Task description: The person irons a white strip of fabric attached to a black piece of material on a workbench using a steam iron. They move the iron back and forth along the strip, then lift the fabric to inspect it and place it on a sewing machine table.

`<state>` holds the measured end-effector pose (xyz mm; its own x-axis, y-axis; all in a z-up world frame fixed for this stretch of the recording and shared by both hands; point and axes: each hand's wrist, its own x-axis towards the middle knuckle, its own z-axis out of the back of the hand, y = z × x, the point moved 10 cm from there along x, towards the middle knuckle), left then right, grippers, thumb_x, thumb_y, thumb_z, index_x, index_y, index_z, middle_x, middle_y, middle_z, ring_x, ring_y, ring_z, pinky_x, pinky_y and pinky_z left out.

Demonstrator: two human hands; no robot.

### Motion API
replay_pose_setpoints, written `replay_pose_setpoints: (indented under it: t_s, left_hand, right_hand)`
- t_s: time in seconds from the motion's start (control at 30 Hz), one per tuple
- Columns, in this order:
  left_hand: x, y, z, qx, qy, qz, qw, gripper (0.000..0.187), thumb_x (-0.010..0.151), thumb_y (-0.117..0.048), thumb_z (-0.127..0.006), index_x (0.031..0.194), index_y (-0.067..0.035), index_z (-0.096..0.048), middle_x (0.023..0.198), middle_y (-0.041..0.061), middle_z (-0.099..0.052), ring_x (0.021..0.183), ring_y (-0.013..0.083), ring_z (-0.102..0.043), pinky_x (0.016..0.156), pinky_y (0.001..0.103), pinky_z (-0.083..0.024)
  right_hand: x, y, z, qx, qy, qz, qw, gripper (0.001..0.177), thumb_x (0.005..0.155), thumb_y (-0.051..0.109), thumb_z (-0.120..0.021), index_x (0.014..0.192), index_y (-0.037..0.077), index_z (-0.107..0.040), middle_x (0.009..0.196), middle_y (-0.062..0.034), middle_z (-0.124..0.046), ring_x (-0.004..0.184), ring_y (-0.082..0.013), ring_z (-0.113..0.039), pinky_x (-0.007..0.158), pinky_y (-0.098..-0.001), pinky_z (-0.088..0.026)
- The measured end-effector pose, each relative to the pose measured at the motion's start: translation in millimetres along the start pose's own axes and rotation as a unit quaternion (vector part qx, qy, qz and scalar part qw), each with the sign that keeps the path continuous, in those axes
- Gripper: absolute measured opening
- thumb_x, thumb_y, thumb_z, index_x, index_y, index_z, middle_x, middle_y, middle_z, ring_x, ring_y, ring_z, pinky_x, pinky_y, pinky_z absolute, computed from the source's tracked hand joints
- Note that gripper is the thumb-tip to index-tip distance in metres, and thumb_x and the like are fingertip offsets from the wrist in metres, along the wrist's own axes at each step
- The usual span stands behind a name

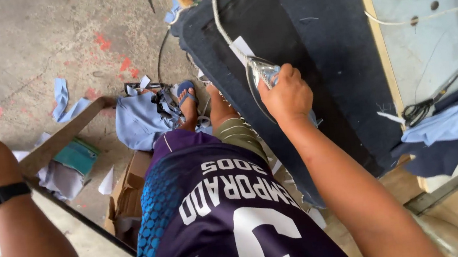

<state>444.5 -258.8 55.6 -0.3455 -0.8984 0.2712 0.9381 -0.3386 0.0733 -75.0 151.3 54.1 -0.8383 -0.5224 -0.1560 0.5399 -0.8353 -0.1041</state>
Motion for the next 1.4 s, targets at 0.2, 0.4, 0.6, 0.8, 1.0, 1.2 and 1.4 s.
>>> replay_pose_setpoints:
  t_s: [0.2, 0.4, 0.6, 0.8, 1.0, 1.2, 1.4]
  left_hand:
    - [-8.0, 20.7, -24.4, 0.043, 0.09, 0.16, 0.982, 0.076, 0.103, -0.046, -0.092, 0.142, 0.0, -0.047, 0.128, 0.033, -0.062, 0.111, 0.0537, -0.056, 0.088, 0.059, -0.035]
    - [3.7, -4.2, 9.4, 0.088, 0.093, 0.131, 0.983, 0.082, 0.101, -0.04, -0.097, 0.146, -0.003, -0.04, 0.13, 0.023, -0.061, 0.11, 0.045, -0.057, 0.088, 0.054, -0.037]
    - [7.1, -10.1, 21.7, -0.018, 0.23, 0.246, 0.941, 0.082, 0.112, -0.028, -0.087, 0.155, -0.004, -0.021, 0.158, 0.032, -0.03, 0.145, 0.0528, -0.031, 0.114, 0.065, -0.017]
    - [4.2, -10.8, 20.2, -0.029, 0.216, 0.238, 0.947, 0.083, 0.113, -0.025, -0.088, 0.167, -0.001, -0.029, 0.161, 0.022, -0.008, 0.147, 0.0437, -0.008, 0.119, 0.071, -0.021]
    - [5.1, -14.4, 26.3, -0.048, 0.255, 0.256, 0.931, 0.088, 0.108, -0.024, -0.081, 0.17, 0.001, -0.023, 0.162, 0.022, -0.001, 0.15, 0.044, -0.004, 0.122, 0.069, -0.013]
    - [7.7, -17.2, 32.8, -0.056, 0.249, 0.25, 0.934, 0.09, 0.103, -0.024, -0.081, 0.168, 0.004, -0.026, 0.161, 0.024, -0.002, 0.148, 0.0442, -0.004, 0.119, 0.071, -0.015]
    - [7.1, -22.1, 31.4, -0.077, 0.278, 0.234, 0.928, 0.091, 0.104, -0.027, -0.073, 0.17, 0.006, -0.021, 0.161, 0.025, 0.005, 0.147, 0.0441, 0.006, 0.121, 0.072, -0.008]
  right_hand:
    - [34.3, 32.6, 13.4, -0.001, -0.006, -0.005, 1.0, 0.052, 0.086, 0.057, -0.072, 0.096, 0.01, -0.053, 0.087, -0.0099, -0.066, 0.068, -0.0367, -0.069, 0.053, -0.05, -0.053]
    - [59.7, 57.8, 18.0, 0.005, 0.004, -0.015, 1.0, 0.049, 0.089, 0.055, -0.069, 0.1, 0.008, -0.056, 0.091, -0.013, -0.068, 0.071, -0.0401, -0.069, 0.056, -0.0536, -0.053]
    - [66.9, 71.5, 29.0, 0.016, -0.037, 0.003, 0.999, 0.045, 0.089, 0.054, -0.071, 0.094, 0.011, -0.057, 0.087, -0.0109, -0.068, 0.068, -0.0386, -0.069, 0.052, -0.0519, -0.052]
    - [67.7, 71.2, 31.4, 0.034, -0.041, 0.004, 0.999, 0.042, 0.09, 0.052, -0.072, 0.088, 0.013, -0.056, 0.082, -0.0083, -0.068, 0.066, -0.0387, -0.068, 0.052, -0.053, -0.051]
    - [70.8, 68.2, 24.3, 0.031, -0.04, 0.0, 0.999, 0.044, 0.091, 0.053, -0.069, 0.092, 0.011, -0.057, 0.082, -0.0091, -0.07, 0.068, -0.0377, -0.069, 0.053, -0.052, -0.052]
    - [70.0, 67.5, 25.2, 0.012, -0.04, 0.006, 0.999, 0.049, 0.092, 0.056, -0.067, 0.094, 0.008, -0.058, 0.084, -0.0115, -0.07, 0.068, -0.0385, -0.07, 0.052, -0.0512, -0.053]
    - [68.1, 65.7, 27.3, 0.029, -0.017, -0.01, 0.999, 0.045, 0.092, 0.056, -0.067, 0.093, 0.012, -0.057, 0.086, -0.0107, -0.071, 0.071, -0.0397, -0.07, 0.055, -0.0533, -0.053]
